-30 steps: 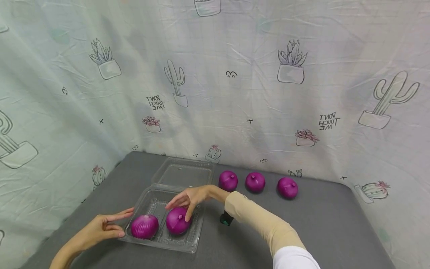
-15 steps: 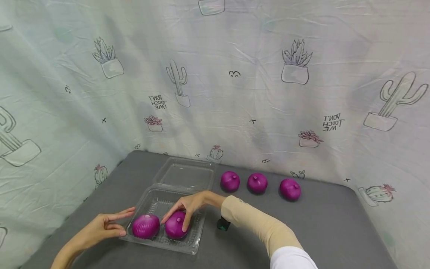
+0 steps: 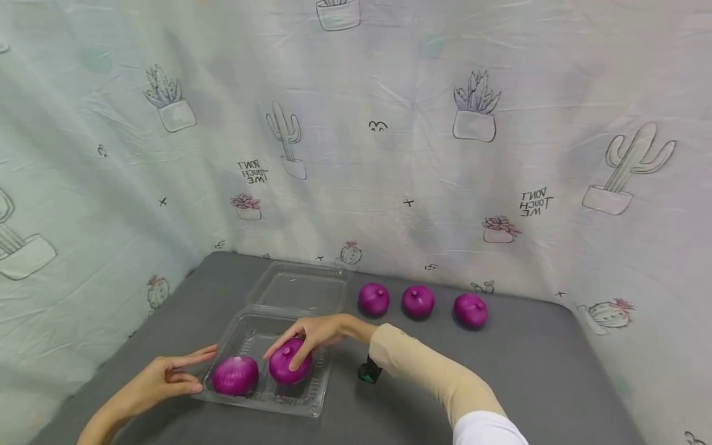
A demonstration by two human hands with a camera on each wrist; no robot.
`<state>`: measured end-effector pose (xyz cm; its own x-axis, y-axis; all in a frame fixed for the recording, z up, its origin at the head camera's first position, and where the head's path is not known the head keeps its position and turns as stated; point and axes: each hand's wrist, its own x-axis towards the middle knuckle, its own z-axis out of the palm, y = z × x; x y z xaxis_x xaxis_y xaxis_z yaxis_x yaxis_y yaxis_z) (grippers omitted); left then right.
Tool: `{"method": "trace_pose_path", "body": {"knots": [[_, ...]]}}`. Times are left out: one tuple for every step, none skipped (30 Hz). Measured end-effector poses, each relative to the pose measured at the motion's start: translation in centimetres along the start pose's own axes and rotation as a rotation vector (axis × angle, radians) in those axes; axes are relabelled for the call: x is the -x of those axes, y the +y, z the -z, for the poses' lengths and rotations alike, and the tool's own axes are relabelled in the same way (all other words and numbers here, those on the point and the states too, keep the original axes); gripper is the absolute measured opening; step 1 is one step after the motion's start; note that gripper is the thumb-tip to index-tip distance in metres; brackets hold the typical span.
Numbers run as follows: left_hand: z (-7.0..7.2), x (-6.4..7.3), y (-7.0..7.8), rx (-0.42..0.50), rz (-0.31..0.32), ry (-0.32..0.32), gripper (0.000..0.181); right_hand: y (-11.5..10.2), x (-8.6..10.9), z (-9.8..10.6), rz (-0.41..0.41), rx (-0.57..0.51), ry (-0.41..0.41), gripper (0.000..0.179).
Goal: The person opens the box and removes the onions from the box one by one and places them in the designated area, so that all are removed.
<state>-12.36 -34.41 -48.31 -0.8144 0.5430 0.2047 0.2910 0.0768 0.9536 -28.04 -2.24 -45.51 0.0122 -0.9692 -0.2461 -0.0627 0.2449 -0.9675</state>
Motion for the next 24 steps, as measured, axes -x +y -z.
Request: {"method": "trace_pose_path", "body": {"knots": [[0.0, 0.0, 0.0, -0.003, 0.0, 0.0, 0.051, -0.1, 0.2, -0.1, 0.006, -0.022, 0.004, 0.052], [0.0, 0.0, 0.0, -0.005, 0.0, 0.0, 0.051, -0.2, 0.4, -0.1, 0.013, -0.043, 0.01, 0.051], [0.0, 0.0, 0.0, -0.006, -0.002, -0.001, 0.051, -0.3, 0.6, -0.2, 0.022, -0.059, 0.016, 0.051], [0.0, 0.1, 0.0, -0.008, -0.003, -0.002, 0.051, -0.3, 0.8, -0.2, 0.028, -0.076, 0.023, 0.05], [0.0, 0.1, -0.1, -0.011, -0.006, -0.003, 0.051, -0.4, 1.0, -0.3, 0.032, -0.091, 0.032, 0.05], [0.0, 0.1, -0.1, -0.01, -0.007, -0.004, 0.051, -0.5, 1.2, -0.4, 0.035, -0.104, 0.039, 0.05], [0.0, 0.1, -0.1, -0.01, -0.011, -0.007, 0.051, -0.5, 1.4, -0.5, 0.037, -0.104, 0.047, 0.051], [-0.1, 0.0, -0.1, -0.01, -0.014, -0.008, 0.051, -0.6, 1.5, -0.6, 0.033, -0.098, 0.055, 0.051], [-0.1, 0.0, -0.1, -0.009, -0.015, -0.011, 0.051, -0.6, 1.6, -0.7, 0.029, -0.082, 0.064, 0.05], [-0.1, 0.0, -0.1, -0.007, -0.016, -0.014, 0.051, -0.6, 1.7, -0.8, 0.024, -0.063, 0.077, 0.05], [0.0, 0.0, -0.1, -0.005, -0.016, -0.016, 0.051, -0.6, 1.8, -1.0, 0.019, -0.04, 0.093, 0.049], [0.0, 0.0, -0.1, -0.004, -0.016, -0.017, 0.051, -0.6, 1.9, -1.2, 0.017, -0.018, 0.108, 0.049], [0.0, 0.0, -0.1, -0.004, -0.016, -0.018, 0.051, -0.6, 2.0, -1.4, 0.02, 0.004, 0.128, 0.048], [0.0, -0.1, -0.1, -0.004, -0.015, -0.017, 0.051, -0.6, 2.1, -1.6, 0.028, 0.025, 0.149, 0.047], [0.0, 0.0, -0.1, -0.002, -0.013, -0.017, 0.051, -0.5, 2.2, -1.8, 0.043, 0.043, 0.172, 0.046], [-0.1, 0.0, -0.1, -0.001, -0.011, -0.016, 0.051, -0.5, 2.3, -2.1, 0.062, 0.061, 0.199, 0.045], [-0.1, 0.0, -0.1, -0.002, -0.008, -0.015, 0.051, -0.5, 2.5, -2.3, 0.082, 0.075, 0.229, 0.045], [-0.1, 0.0, -0.1, -0.004, -0.005, -0.014, 0.051, -0.5, 2.7, -2.6, 0.106, 0.096, 0.264, 0.044], [-0.1, 0.0, -0.1, -0.003, -0.002, -0.013, 0.051, -0.4, 3.0, -2.8, 0.13, 0.118, 0.304, 0.043], [-0.1, -0.1, -0.1, -0.002, 0.002, -0.013, 0.051, -0.4, 3.3, -3.1, 0.153, 0.148, 0.345, 0.043], [-0.1, -0.1, -0.1, -0.001, 0.006, -0.014, 0.051, -0.4, 3.7, -3.3, 0.175, 0.174, 0.385, 0.043], [-0.1, -0.1, -0.1, -0.003, 0.008, -0.013, 0.05, -0.4, 4.1, -3.6, 0.193, 0.195, 0.424, 0.043], [-0.1, 0.0, -0.1, -0.004, 0.01, -0.012, 0.05, -0.4, 4.5, -3.8, 0.209, 0.204, 0.457, 0.043], [-0.1, 0.0, 0.0, -0.004, 0.01, -0.011, 0.05, -0.3, 4.8, -4.0, 0.225, 0.214, 0.487, 0.043]]}}
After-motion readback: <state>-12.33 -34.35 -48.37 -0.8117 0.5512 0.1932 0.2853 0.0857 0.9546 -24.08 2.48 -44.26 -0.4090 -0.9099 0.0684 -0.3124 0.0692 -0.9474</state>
